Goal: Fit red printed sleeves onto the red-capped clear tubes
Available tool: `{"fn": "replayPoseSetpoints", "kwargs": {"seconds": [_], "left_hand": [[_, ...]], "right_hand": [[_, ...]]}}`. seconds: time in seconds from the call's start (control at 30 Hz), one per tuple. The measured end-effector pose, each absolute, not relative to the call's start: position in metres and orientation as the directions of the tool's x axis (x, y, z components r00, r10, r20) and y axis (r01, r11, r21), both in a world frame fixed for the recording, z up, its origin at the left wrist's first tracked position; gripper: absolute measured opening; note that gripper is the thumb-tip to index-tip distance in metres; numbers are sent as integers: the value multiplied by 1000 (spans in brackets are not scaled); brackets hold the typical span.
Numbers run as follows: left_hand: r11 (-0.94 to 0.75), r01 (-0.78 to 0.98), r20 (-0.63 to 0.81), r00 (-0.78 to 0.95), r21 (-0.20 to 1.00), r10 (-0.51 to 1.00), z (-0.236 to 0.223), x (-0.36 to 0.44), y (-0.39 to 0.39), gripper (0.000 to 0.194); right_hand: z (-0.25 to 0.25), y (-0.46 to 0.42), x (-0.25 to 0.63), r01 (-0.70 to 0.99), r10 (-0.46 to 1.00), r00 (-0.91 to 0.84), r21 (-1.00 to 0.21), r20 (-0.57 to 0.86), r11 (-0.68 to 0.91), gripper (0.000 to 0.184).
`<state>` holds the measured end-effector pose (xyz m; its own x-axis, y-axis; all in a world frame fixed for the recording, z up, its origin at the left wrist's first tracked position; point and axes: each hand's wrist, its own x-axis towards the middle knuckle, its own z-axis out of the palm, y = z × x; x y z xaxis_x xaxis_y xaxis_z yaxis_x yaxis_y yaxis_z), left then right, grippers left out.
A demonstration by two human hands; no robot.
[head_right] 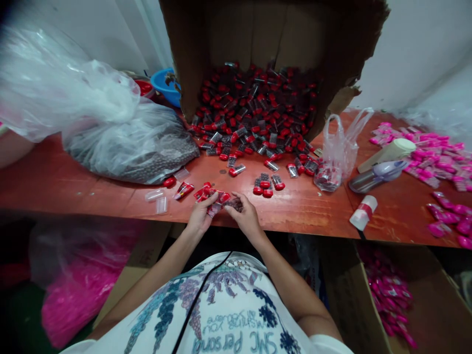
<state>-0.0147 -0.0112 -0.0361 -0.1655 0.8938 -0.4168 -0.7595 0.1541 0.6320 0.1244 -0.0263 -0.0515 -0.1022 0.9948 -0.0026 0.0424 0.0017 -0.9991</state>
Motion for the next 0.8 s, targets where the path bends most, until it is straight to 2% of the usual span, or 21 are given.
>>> {"fn": "replayPoseSetpoints", "kwargs": {"seconds": [0.2,0.3,0.53,0.7,0.8], "left_hand": [[100,-704,-351,-221,703,910,-31,-14,-15,25],[121,-681,-337,-194,723,921,-29,-12,-17,25],[178,-548,-301,-141,817,943,-21,-12,-22,24],[198,-488,-232,-9,850,973,-15,-22,-20,23],[205,-473,-232,3,857,973,-13,-24,-21,23]], "right_hand": [[-43,-29,127,35,984,-179,-999,13,19,33],[-42,-28,128,53,990,-134,-997,43,51,33],[-46,-34,122,-33,1000,-10,-999,16,15,34],[-39,-35,122,-229,988,-90,-963,-127,-145,27],[-35,-34,123,-271,978,-131,-943,-160,-191,25]]}}
